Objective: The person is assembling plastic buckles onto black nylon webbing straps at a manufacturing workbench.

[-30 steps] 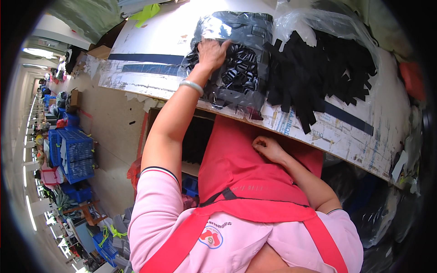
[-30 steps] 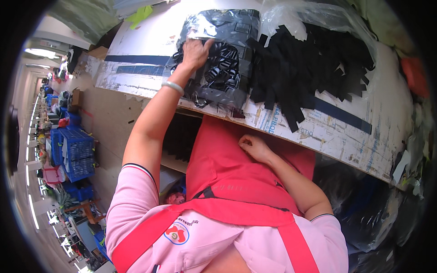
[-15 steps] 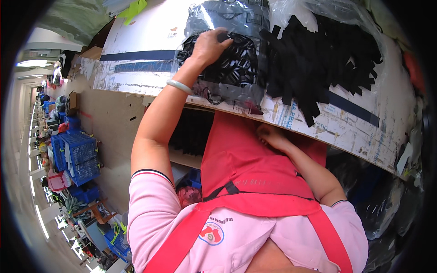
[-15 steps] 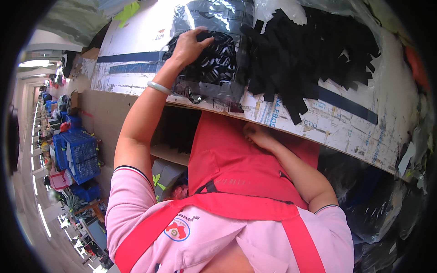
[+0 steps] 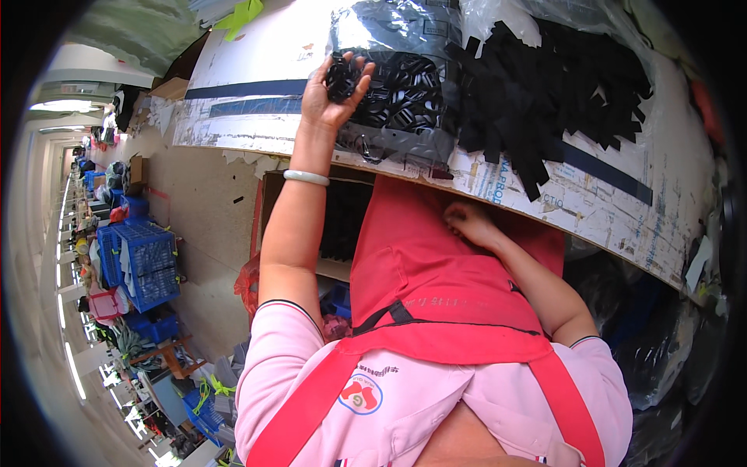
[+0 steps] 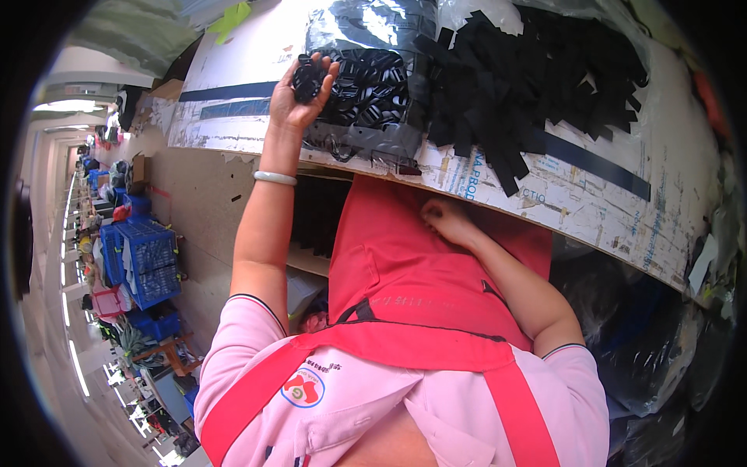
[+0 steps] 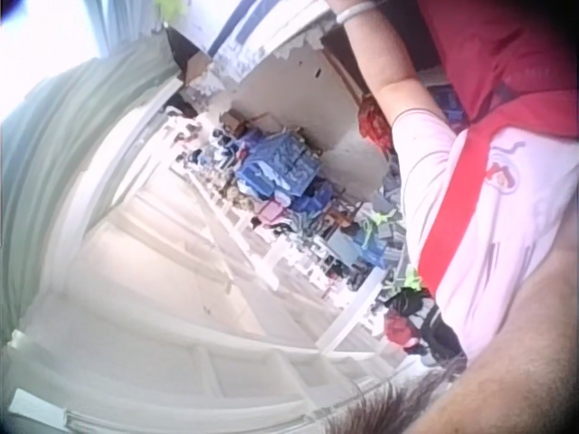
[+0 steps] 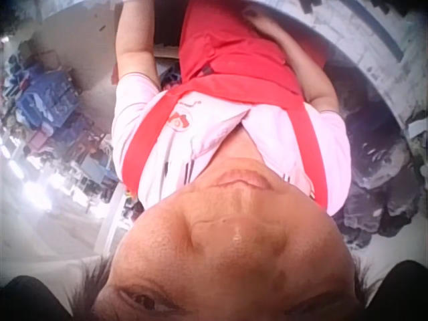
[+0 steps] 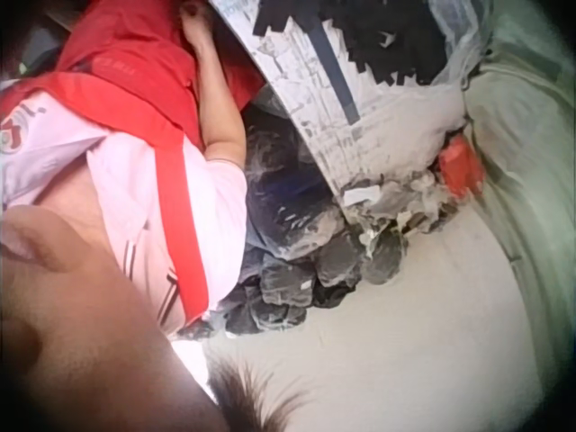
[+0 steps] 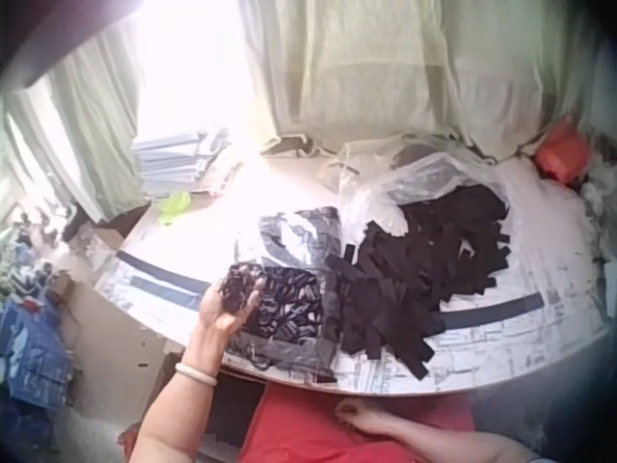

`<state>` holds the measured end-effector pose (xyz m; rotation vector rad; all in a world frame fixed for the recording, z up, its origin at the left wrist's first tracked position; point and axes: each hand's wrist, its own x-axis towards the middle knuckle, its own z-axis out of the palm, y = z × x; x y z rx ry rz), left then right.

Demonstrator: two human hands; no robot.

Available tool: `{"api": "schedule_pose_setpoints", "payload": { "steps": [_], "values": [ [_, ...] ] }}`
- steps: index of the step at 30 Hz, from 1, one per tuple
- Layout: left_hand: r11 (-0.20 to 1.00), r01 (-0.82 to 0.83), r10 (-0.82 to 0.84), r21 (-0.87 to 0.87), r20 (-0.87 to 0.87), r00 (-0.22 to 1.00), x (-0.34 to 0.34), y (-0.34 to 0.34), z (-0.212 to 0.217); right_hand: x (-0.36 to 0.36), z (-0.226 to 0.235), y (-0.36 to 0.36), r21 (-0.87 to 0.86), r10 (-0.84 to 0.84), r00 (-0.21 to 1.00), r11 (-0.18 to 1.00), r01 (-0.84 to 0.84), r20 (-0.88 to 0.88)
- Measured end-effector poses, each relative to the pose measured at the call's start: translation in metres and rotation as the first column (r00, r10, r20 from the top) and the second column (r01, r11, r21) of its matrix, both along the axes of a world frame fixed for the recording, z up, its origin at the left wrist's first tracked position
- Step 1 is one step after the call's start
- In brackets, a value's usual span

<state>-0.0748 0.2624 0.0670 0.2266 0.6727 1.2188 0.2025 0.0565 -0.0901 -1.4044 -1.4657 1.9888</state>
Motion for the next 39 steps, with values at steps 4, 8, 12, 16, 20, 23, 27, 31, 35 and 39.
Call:
{"api": "schedule_pose_setpoints", "payload": {
  "steps": [4, 8, 12, 16, 20, 23, 27, 31, 35, 39],
  "values": [
    [0.977, 0.201, -0.213, 0.072, 0.377, 0.901, 0.0, -0.014, -0.003, -0.009, 0.017, -0.007, 0.263, 0.027, 0.999, 0.964, -0.035, 0.036],
    [0.973, 0.202, -0.223, 0.108, 0.255, 0.941, 0.015, -0.041, -0.003, -0.013, 0.078, -0.002, 0.269, 0.028, 0.999, 0.963, -0.016, -0.039],
    [0.973, 0.154, -0.093, 0.173, -0.317, 0.944, 0.074, -0.108, 0.021, -0.003, 0.155, 0.013, 0.172, -0.308, 0.905, 0.914, 0.367, -0.295],
    [0.95, 0.244, -0.078, 0.193, -0.61, 0.789, 0.104, -0.172, 0.003, -0.008, 0.18, 0.026, 0.204, -0.334, 0.897, 0.894, 0.399, -0.29],
    [0.967, 0.237, -0.154, 0.097, -0.519, 0.841, 0.112, -0.192, -0.027, 0.001, 0.157, 0.019, 0.275, -0.303, 0.928, 0.893, 0.356, -0.218],
    [0.943, 0.331, -0.332, -0.036, -0.158, 0.93, 0.105, -0.2, -0.04, 0.003, 0.149, 0.006, 0.1, -0.349, 0.908, 0.92, 0.379, -0.234],
    [0.893, 0.406, -0.379, -0.193, 0.16, 0.911, 0.096, -0.201, -0.048, 0.016, 0.145, 0.007, -0.093, -0.432, 0.819, 0.898, 0.431, -0.377],
    [0.907, 0.415, -0.404, -0.072, 0.125, 0.906, 0.1, -0.199, -0.046, 0.026, 0.133, 0.008, -0.413, -0.482, 0.69, 0.866, 0.282, -0.54],
    [0.903, 0.423, -0.352, 0.077, -0.43, 0.831, 0.105, -0.204, -0.038, 0.023, 0.127, -0.002, -0.616, -0.547, 0.656, 0.772, 0.156, -0.52],
    [0.892, 0.451, -0.371, 0.03, -0.521, 0.769, 0.106, -0.207, -0.04, 0.024, 0.129, -0.008, -0.433, -0.394, 0.819, 0.878, 0.202, -0.417]
  ]
}}
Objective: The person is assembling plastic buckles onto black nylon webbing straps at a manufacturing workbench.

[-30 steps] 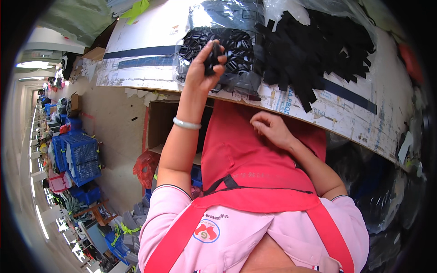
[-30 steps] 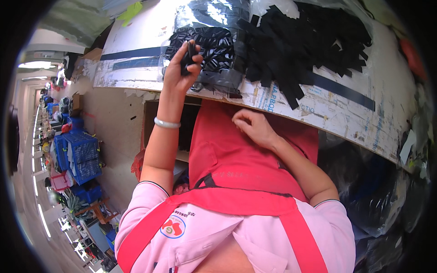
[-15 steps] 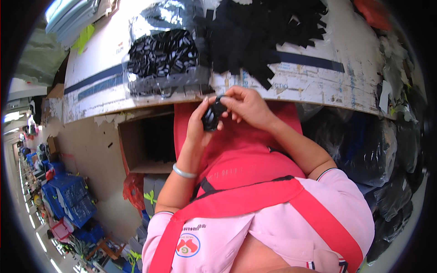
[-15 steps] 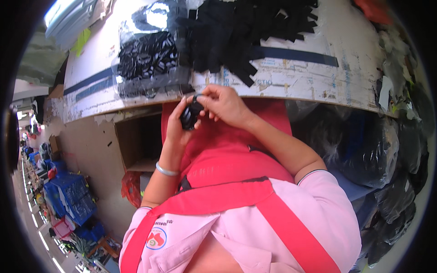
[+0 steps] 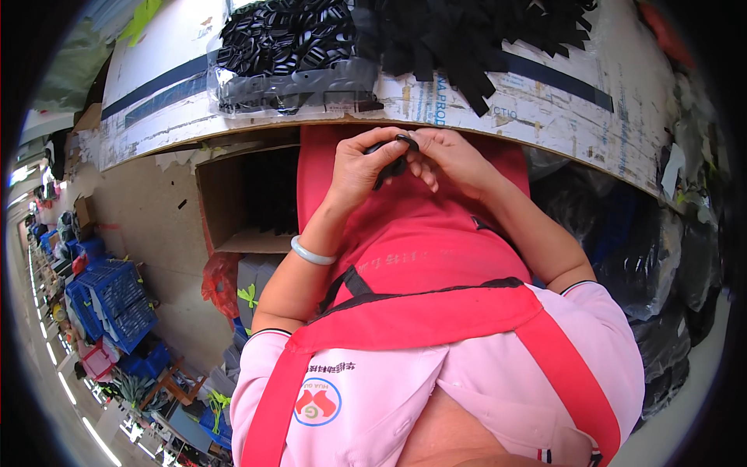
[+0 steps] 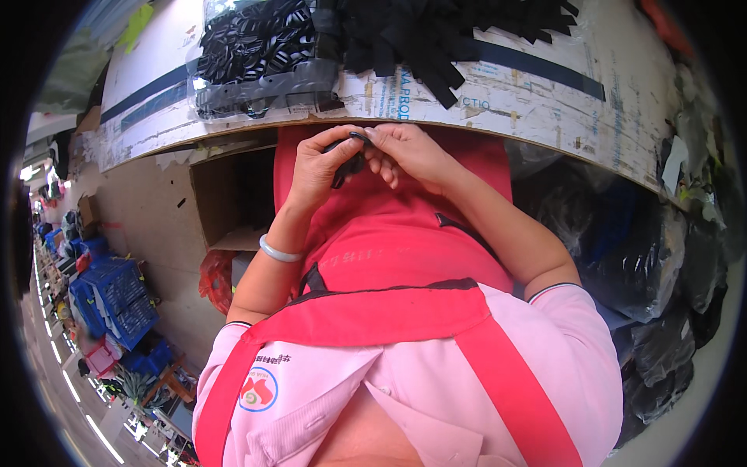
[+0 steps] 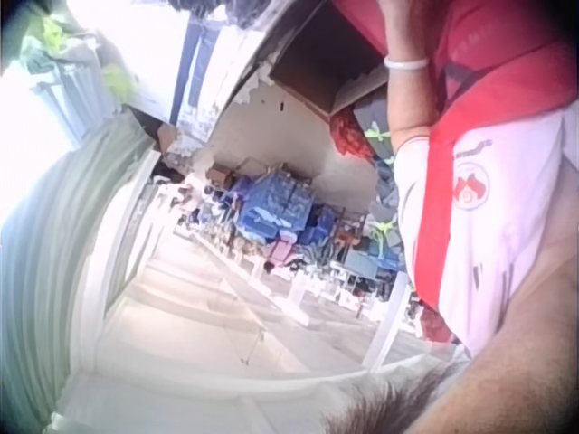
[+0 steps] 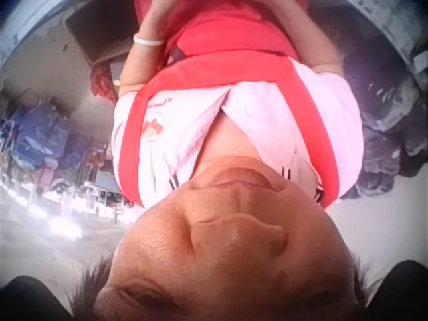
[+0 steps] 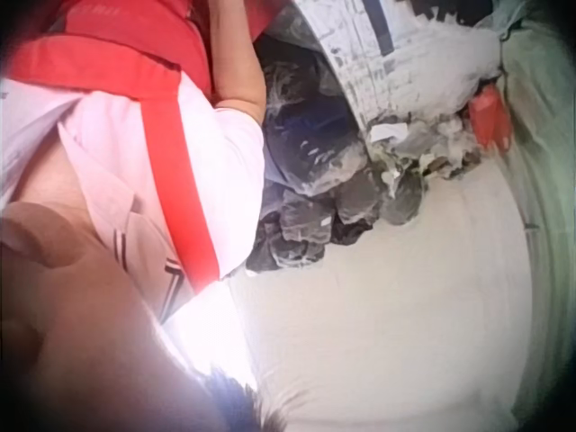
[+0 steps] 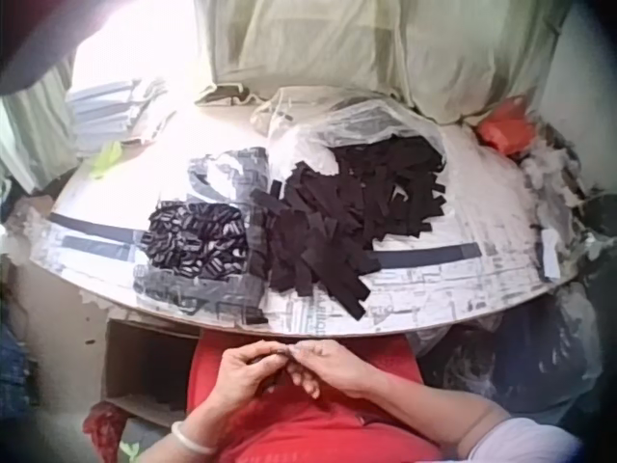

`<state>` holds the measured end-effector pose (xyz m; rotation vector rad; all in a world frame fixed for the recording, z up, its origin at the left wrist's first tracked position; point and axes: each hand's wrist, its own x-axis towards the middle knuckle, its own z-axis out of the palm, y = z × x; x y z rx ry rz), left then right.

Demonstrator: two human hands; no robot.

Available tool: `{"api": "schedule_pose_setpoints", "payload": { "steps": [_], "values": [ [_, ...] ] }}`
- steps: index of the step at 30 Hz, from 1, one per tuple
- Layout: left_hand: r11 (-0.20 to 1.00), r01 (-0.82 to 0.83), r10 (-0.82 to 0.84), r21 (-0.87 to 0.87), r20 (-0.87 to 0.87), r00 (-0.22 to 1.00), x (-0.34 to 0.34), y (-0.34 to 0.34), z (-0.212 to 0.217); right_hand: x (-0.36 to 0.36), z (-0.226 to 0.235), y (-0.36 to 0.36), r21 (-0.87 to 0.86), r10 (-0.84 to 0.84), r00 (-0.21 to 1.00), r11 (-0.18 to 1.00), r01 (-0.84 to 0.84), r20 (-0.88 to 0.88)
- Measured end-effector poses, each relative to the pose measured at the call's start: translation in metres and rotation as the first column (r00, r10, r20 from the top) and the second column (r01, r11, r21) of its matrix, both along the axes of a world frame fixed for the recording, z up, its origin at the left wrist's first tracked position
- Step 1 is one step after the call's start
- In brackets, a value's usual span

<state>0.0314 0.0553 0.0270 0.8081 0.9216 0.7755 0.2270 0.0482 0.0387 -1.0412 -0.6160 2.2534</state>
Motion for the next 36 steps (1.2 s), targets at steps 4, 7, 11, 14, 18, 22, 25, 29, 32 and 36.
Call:
{"api": "schedule_pose_setpoints", "payload": {
  "steps": [4, 7, 11, 14, 18, 22, 25, 29, 32, 36],
  "values": [
    [0.969, 0.047, 0.001, -0.242, 0.194, 0.981, -0.005, 0.004, -0.01, 0.018, 0.01, 0.032, 0.78, -0.676, 0.395, 0.485, -0.396, 0.621],
    [0.957, 0.048, 0.022, -0.287, 0.237, 0.971, -0.002, 0.004, -0.015, 0.028, 0.01, 0.063, 0.767, -0.875, 0.132, 0.325, -0.553, 0.465],
    [0.941, 0.089, 0.004, -0.328, 0.275, 0.961, -0.003, 0.004, -0.006, 0.039, -0.014, 0.053, 0.637, -0.766, 0.229, 0.284, -0.717, 0.6],
    [0.913, 0.054, 0.067, -0.405, 0.28, 0.958, -0.004, 0.002, 0.008, 0.043, -0.014, 0.038, 0.737, -0.735, 0.382, 0.233, -0.634, 0.56],
    [0.929, 0.119, -0.016, -0.35, 0.285, 0.959, -0.011, 0.002, -0.01, 0.043, 0.013, 0.037, 0.837, -0.744, 0.421, 0.339, -0.429, 0.518],
    [0.958, 0.0, 0.05, -0.288, 0.166, 0.985, -0.002, 0.003, -0.002, 0.013, 0.055, 0.016, 0.656, -0.435, 0.744, 0.755, -0.007, 0.508],
    [0.974, -0.098, 0.112, -0.206, 0.055, 0.992, 0.004, 0.002, 0.003, 0.002, 0.05, -0.003, 0.4, -0.159, 0.828, 0.913, -0.085, 0.538],
    [0.99, -0.14, 0.14, -0.032, -0.012, 0.99, 0.007, -0.005, 0.004, -0.002, 0.03, -0.01, 0.278, -0.149, 0.862, 0.96, 0.01, 0.484],
    [0.981, -0.173, 0.181, 0.088, -0.088, 0.98, 0.006, -0.008, 0.003, -0.005, 0.027, -0.012, 0.231, -0.141, 0.892, 0.972, 0.042, 0.429],
    [0.928, -0.186, 0.259, 0.323, -0.198, 0.946, 0.006, -0.008, -0.007, -0.007, 0.026, -0.014, 0.206, -0.129, 0.913, 0.977, 0.051, 0.387]
  ]
}}
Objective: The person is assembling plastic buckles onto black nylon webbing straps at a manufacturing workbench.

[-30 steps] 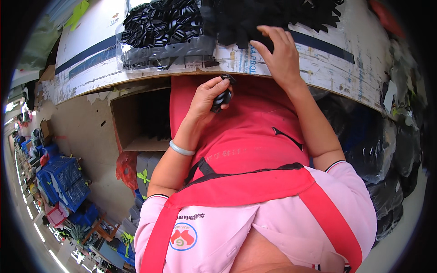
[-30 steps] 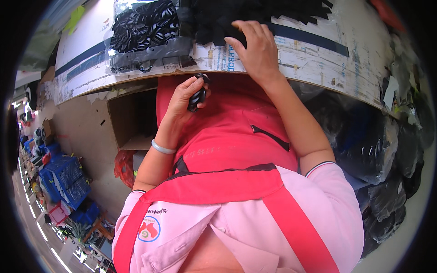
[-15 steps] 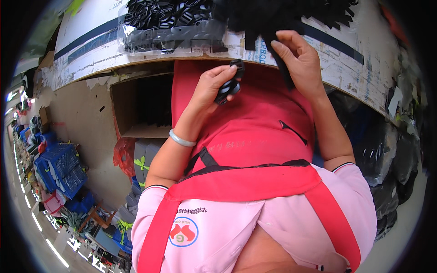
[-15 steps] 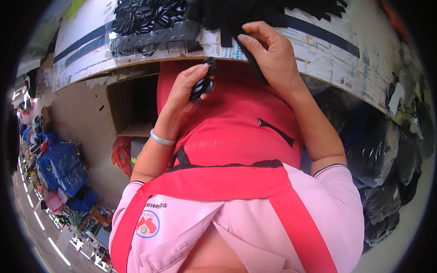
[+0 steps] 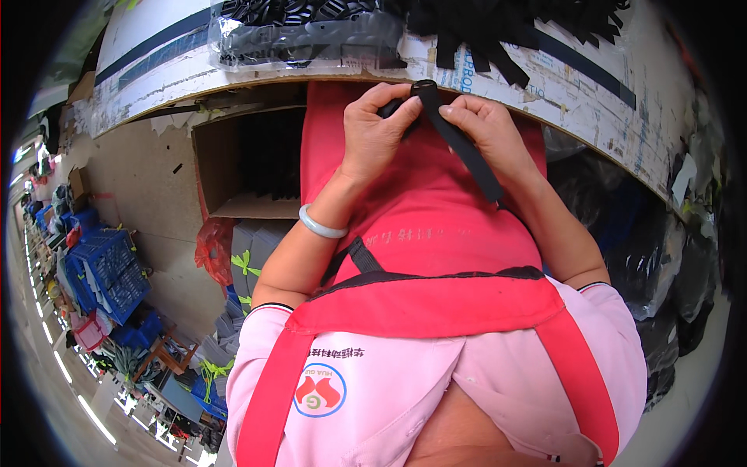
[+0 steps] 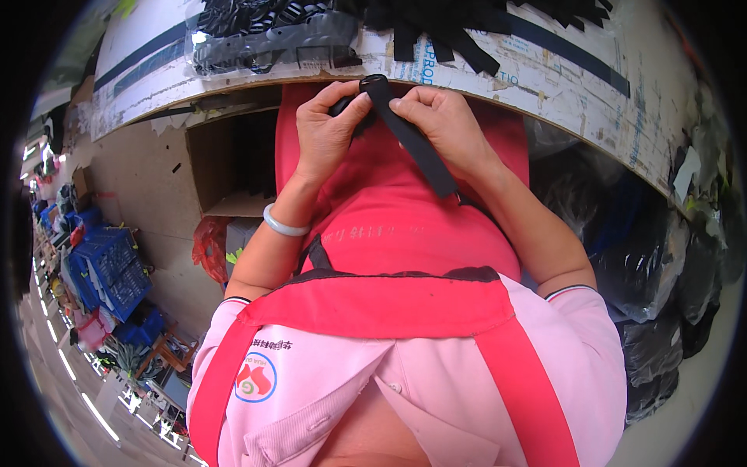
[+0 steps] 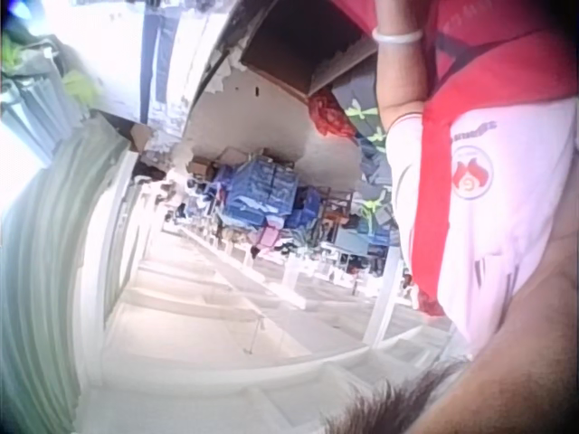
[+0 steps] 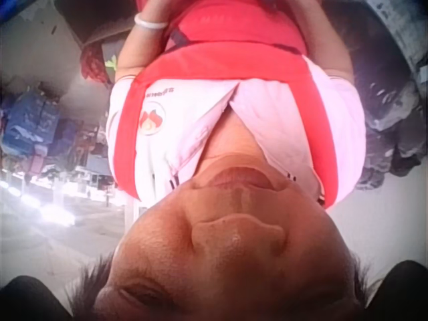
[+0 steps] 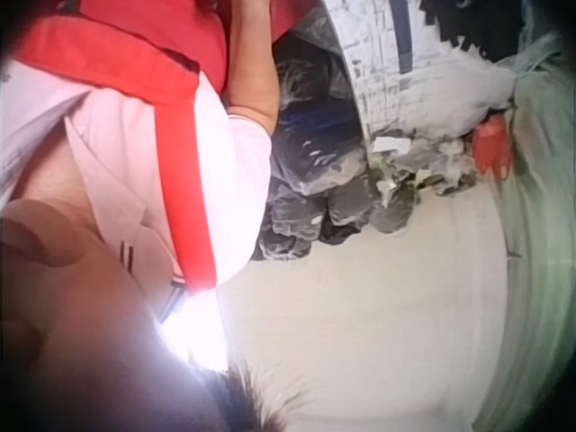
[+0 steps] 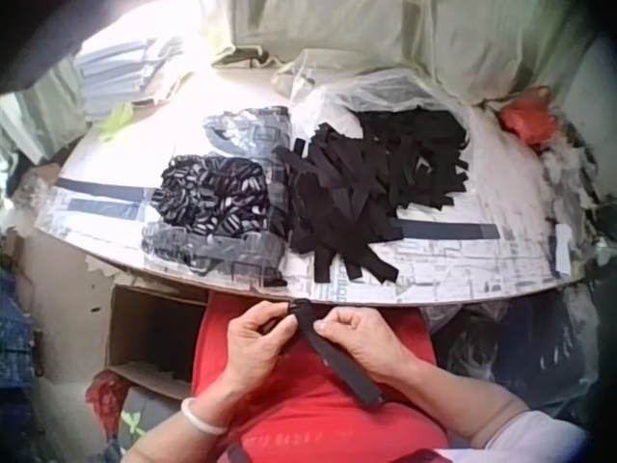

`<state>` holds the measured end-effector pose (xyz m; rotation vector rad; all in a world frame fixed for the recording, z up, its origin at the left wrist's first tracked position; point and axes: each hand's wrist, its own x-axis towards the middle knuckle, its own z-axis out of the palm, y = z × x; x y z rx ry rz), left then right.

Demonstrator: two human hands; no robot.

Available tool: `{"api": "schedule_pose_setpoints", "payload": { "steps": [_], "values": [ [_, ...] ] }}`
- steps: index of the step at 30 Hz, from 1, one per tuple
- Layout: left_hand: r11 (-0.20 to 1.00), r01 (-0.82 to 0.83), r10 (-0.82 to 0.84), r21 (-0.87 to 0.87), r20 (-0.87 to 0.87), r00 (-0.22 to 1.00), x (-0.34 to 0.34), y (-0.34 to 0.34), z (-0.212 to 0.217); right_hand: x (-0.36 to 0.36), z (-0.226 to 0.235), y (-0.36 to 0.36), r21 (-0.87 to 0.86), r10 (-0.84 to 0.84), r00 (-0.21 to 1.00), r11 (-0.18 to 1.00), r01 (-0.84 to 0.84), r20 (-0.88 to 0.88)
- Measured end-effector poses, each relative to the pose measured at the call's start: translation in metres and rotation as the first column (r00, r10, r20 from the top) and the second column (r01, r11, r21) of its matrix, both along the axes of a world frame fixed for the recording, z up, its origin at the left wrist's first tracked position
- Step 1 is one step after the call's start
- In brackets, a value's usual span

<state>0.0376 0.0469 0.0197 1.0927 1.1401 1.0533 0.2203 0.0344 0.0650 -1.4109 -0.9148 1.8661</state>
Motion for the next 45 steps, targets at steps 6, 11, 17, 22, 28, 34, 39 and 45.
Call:
{"api": "schedule_pose_setpoints", "payload": {
  "steps": [6, 11, 17, 22, 28, 34, 39, 45],
  "values": [
    [0.945, 0.028, 0.039, 0.325, -0.198, 0.979, 0.0, 0.002, -0.006, -0.011, 0.003, 0.0, 0.015, -0.149, 0.981, 0.988, 0.152, -0.125],
    [0.951, 0.056, 0.021, 0.305, -0.242, 0.97, -0.005, 0.0, -0.002, -0.011, 0.001, 0.002, 0.026, -0.124, 0.99, 0.992, 0.126, -0.072],
    [0.916, 0.129, -0.024, 0.38, -0.269, 0.963, -0.005, -0.002, -0.007, -0.008, -0.016, 0.005, 0.035, -0.099, 0.989, 0.994, 0.104, -0.11],
    [0.834, 0.25, -0.038, 0.492, -0.402, 0.915, -0.011, 0.001, -0.006, -0.007, -0.026, 0.009, 0.041, -0.137, 0.974, 0.988, 0.147, -0.183],
    [0.861, 0.271, -0.033, -0.43, 0.483, 0.875, -0.02, -0.006, -0.006, -0.004, -0.027, 0.005, 0.025, -0.091, 0.959, 0.995, 0.101, -0.267],
    [0.82, 0.306, -0.035, -0.483, 0.492, 0.87, -0.017, -0.005, 0.002, -0.018, -0.015, -0.005, 0.75, -0.123, 0.977, 0.659, -0.053, 0.177],
    [0.852, 0.299, -0.04, -0.43, 0.516, 0.856, -0.013, -0.001, 0.011, -0.017, -0.018, -0.001, 0.697, -0.159, 0.985, 0.714, 0.064, 0.072],
    [0.852, 0.231, 0.051, -0.47, 0.514, 0.856, -0.01, -0.006, 0.005, -0.019, -0.003, -0.006, 0.839, -0.207, 0.951, 0.538, -0.085, 0.229]
  ]
}}
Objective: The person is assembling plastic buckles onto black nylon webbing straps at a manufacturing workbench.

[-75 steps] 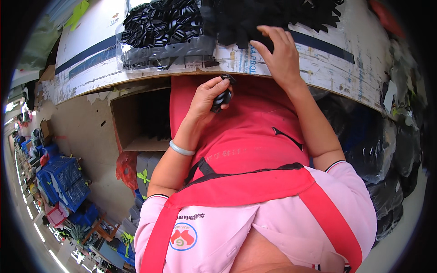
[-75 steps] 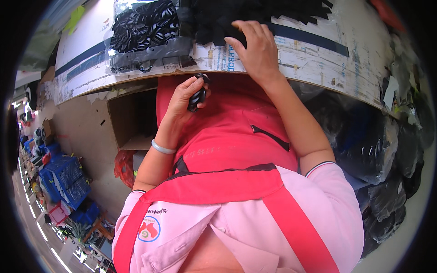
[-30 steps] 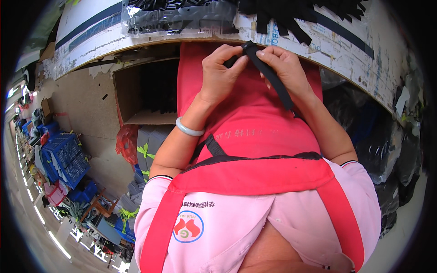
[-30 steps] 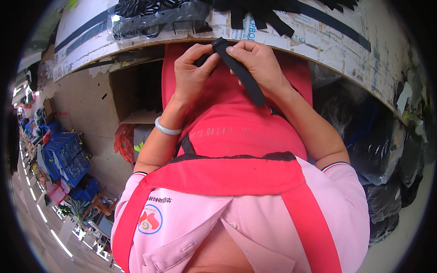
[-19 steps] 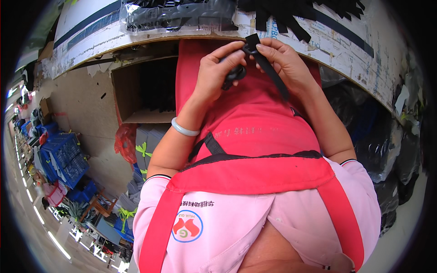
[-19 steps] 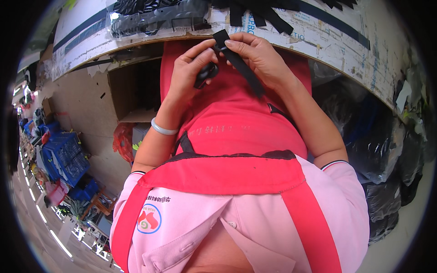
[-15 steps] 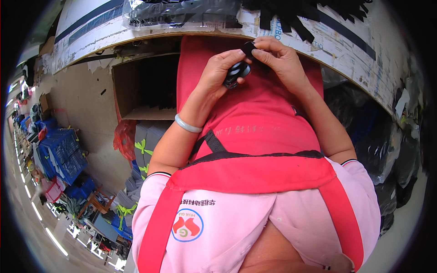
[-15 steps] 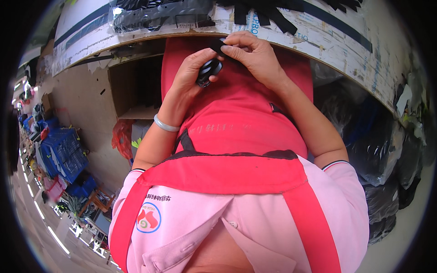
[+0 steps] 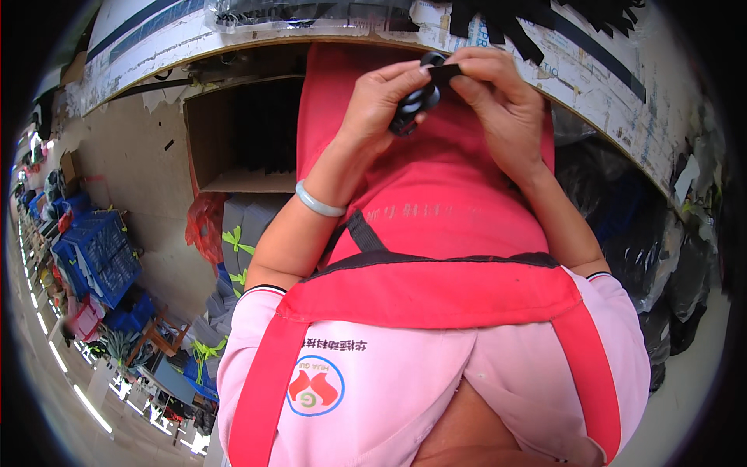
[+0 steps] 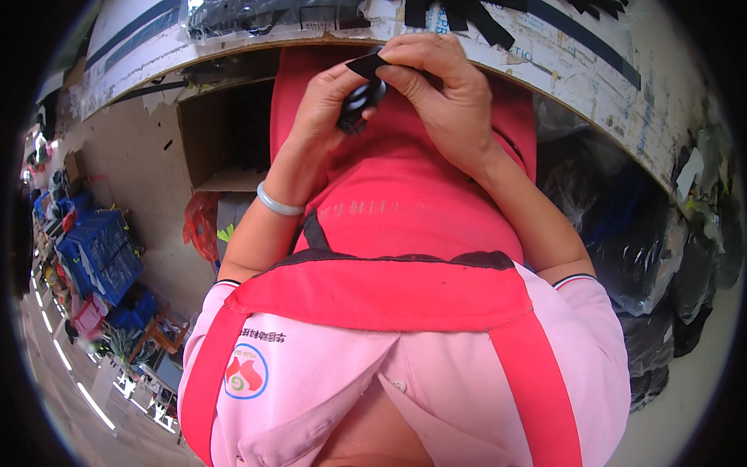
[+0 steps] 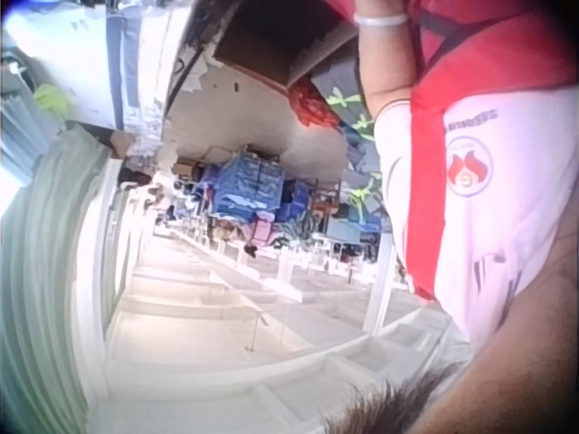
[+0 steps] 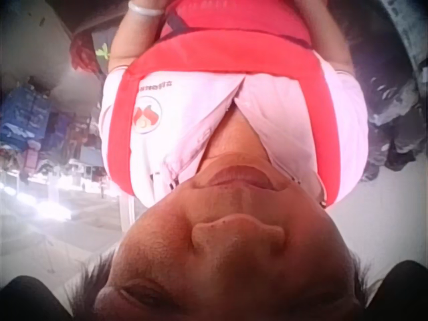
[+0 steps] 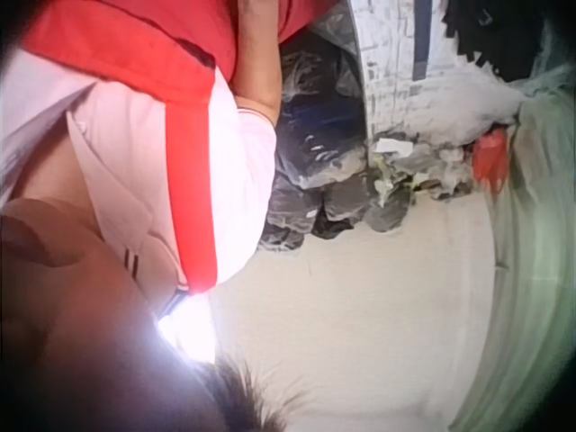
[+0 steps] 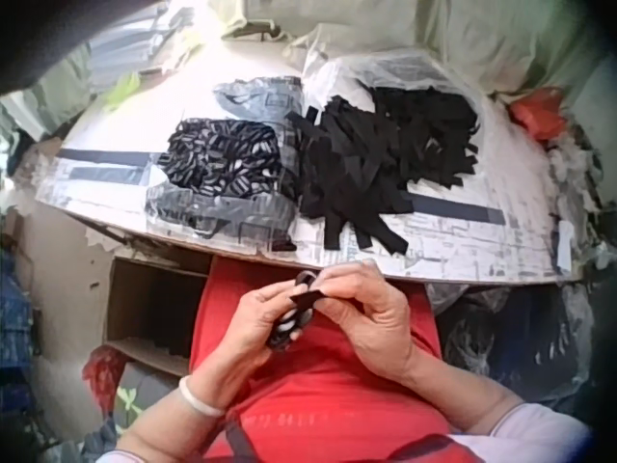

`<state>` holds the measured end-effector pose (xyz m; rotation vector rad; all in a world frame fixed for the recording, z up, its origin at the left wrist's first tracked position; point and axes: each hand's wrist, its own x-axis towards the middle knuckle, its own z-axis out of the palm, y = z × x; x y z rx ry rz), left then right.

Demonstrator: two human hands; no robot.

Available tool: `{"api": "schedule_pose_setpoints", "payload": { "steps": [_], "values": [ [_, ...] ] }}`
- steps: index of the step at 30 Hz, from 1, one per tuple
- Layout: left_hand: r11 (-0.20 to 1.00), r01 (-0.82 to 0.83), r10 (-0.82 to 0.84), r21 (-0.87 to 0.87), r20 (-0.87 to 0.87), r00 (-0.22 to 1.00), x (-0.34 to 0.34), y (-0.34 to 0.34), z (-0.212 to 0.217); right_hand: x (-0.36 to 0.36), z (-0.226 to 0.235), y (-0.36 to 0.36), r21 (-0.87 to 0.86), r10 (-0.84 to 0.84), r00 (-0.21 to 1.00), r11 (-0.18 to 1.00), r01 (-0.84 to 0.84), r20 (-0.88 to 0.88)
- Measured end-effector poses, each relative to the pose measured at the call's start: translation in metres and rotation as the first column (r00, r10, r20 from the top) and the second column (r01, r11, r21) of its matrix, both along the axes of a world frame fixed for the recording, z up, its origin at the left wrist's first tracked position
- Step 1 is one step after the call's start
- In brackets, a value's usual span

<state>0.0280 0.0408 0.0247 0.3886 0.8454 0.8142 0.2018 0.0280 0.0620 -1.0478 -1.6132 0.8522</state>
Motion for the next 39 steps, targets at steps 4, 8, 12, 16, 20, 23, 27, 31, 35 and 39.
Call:
{"api": "schedule_pose_setpoints", "payload": {
  "steps": [4, 8, 12, 16, 20, 23, 27, 31, 35, 39],
  "values": [
    [0.987, -0.028, 0.067, 0.16, -0.239, 0.969, 0.0, 0.001, 0.009, 0.008, 0.023, -0.002, -0.567, -0.03, 0.985, 0.82, -0.073, -0.17],
    [0.96, -0.065, 0.146, 0.274, -0.284, 0.948, 0.0, -0.001, 0.002, 0.012, 0.012, -0.006, -0.681, -0.012, 0.993, 0.729, -0.071, -0.116],
    [0.916, -0.036, 0.204, 0.398, -0.388, 0.899, 0.004, -0.007, 0.01, 0.01, 0.004, -0.004, -0.76, -0.064, 0.984, 0.644, -0.087, -0.167],
    [0.759, 0.077, 0.27, 0.646, -0.42, 0.866, 0.0, -0.005, 0.0, 0.001, -0.001, -0.003, -0.708, -0.118, 0.935, 0.686, -0.166, -0.333],
    [0.478, 0.218, 0.393, 0.851, -0.429, 0.813, -0.009, -0.004, 0.003, 0.01, 0.002, 0.003, -0.684, -0.097, 0.914, 0.695, -0.222, -0.395],
    [0.408, 0.309, 0.379, 0.859, -0.468, 0.798, -0.011, -0.013, 0.008, 0.028, -0.001, 0.011, -0.748, 0.074, 0.939, 0.585, -0.314, -0.336],
    [0.317, 0.38, 0.387, 0.869, -0.484, 0.784, -0.012, -0.017, 0.011, 0.027, -0.004, 0.009, -0.723, 0.156, 0.972, 0.65, -0.235, -0.176],
    [0.316, 0.41, 0.358, 0.856, -0.508, 0.784, -0.014, -0.021, 0.017, 0.021, -0.013, 0.006, -0.56, 0.051, 0.979, 0.814, -0.154, -0.197],
    [0.314, 0.413, 0.359, 0.855, -0.51, 0.782, -0.016, -0.025, 0.016, 0.02, -0.011, 0.004, -0.626, 0.054, 0.966, 0.752, -0.205, -0.252],
    [0.639, 0.252, 0.17, 0.727, -0.453, 0.875, -0.017, -0.038, 0.014, 0.018, -0.022, 0.012, -0.495, -0.029, 0.987, 0.867, -0.055, -0.16]
  ]
}}
